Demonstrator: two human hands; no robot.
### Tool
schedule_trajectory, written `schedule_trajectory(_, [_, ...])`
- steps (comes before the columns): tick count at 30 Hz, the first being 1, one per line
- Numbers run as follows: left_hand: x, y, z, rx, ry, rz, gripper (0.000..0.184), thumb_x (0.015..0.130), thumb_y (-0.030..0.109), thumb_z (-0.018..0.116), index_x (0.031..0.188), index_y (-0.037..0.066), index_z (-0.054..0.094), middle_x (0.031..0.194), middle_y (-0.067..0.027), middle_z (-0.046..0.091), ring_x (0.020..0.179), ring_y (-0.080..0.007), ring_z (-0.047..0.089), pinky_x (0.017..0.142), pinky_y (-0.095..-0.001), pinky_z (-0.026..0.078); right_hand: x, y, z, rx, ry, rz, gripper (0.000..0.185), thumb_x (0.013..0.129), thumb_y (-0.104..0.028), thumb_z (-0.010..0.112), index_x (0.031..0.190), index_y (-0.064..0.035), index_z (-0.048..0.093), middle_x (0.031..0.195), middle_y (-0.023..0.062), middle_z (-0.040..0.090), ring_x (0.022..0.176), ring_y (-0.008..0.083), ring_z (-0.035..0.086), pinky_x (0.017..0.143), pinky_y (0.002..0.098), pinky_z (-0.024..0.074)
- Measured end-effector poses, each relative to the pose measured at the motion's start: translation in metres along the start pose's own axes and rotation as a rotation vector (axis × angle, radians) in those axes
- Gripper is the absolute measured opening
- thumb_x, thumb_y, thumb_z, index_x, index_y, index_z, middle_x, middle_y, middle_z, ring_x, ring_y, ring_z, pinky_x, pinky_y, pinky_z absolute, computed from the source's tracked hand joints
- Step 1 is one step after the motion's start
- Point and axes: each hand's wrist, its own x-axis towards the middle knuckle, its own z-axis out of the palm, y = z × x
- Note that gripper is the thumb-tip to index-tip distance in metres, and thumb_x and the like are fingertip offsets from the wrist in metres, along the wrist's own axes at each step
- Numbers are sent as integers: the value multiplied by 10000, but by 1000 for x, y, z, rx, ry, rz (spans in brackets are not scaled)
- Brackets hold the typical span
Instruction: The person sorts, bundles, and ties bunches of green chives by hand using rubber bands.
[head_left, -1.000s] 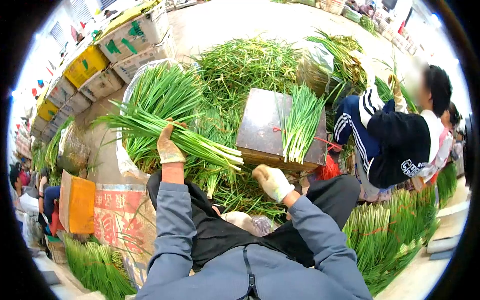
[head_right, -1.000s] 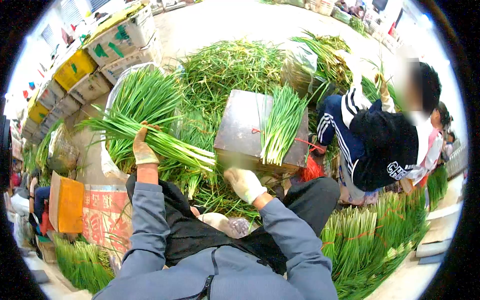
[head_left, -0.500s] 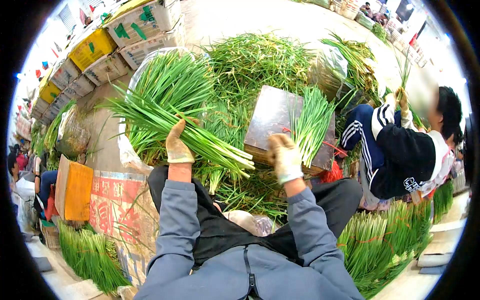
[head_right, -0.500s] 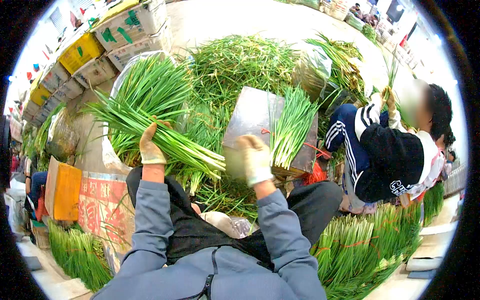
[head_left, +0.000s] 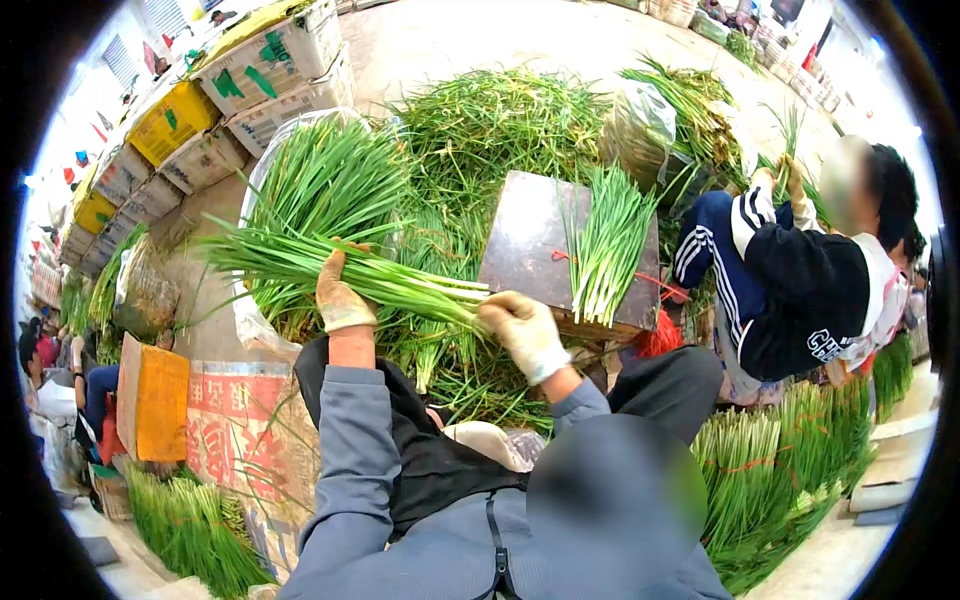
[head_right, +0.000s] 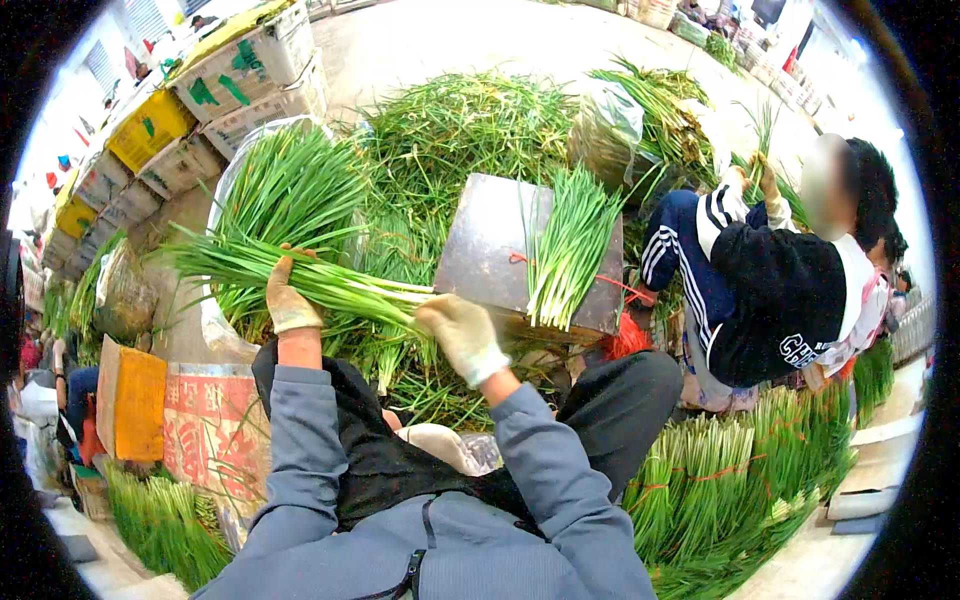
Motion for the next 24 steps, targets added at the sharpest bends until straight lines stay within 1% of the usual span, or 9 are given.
schedule_trajectory(3, [7,14,-8,32,120,-7,280,921,215,641,1168,91,597,980,-93,676,869,-285,649,814,-472,536,-11,-1,-29,572,249,240,163,968,-208,645,980,-50,682,705,5,596,534,82,493,465,234,375])
schedule_trajectory(4, [10,19,-11,49,142,-37,279,921,249,641,1149,93,603,984,-96,678,870,-293,648,817,-483,532,-14,7,-39,440,289,271,167,966,-207,642,984,-45,676,711,9,603,546,87,509,480,235,394])
schedule_trajectory(8, [22,14,-19,95,209,79,235,949,294,591,1073,98,632,997,-108,682,896,-298,636,847,-492,515,-27,38,-20,-137,-95,109,355,884,-263,684,1107,13,660,1049,150,721,963,231,690,855,345,524])
schedule_trajectory(9, [22,12,-17,98,203,79,235,949,294,591,1073,98,632,997,-108,682,896,-298,636,847,-492,515,-24,29,-7,-95,-19,80,301,872,-152,736,1112,3,640,875,32,675,699,90,628,622,252,520])
schedule_trajectory(14, [21,4,-19,70,230,-3,258,987,296,532,1062,69,629,1026,-123,671,916,-308,630,858,-505,512,-1,8,36,-318,336,-201,344,882,-236,750,1118,-7,651,844,35,683,645,91,608,587,234,501])
schedule_trajectory(16, [21,-3,-24,73,205,16,256,990,281,525,1058,55,627,1032,-136,668,927,-313,628,865,-508,511,12,10,39,-269,234,-74,325,894,-245,734,1108,-10,665,822,29,688,620,87,606,557,234,487])
schedule_trajectory(17, [22,-5,-25,57,214,14,259,989,277,526,1063,47,622,1028,-141,666,925,-313,628,866,-508,511,11,-13,36,42,84,248,263,916,-229,708,1077,-24,677,780,35,676,588,98,608,532,245,491])
schedule_trajectory(22, [21,1,-30,33,250,24,262,980,275,539,1089,44,600,1014,-151,664,924,-313,624,860,-507,507,16,11,14,121,169,134,154,994,-183,584,987,-59,674,800,25,679,582,133,635,546,264,523])
schedule_trajectory(24, [20,9,-26,41,323,19,289,993,288,502,1105,48,617,1070,-150,671,962,-328,623,907,-516,493,23,43,-13,520,485,173,109,978,-163,616,927,-83,670,831,35,689,724,149,654,637,283,527])
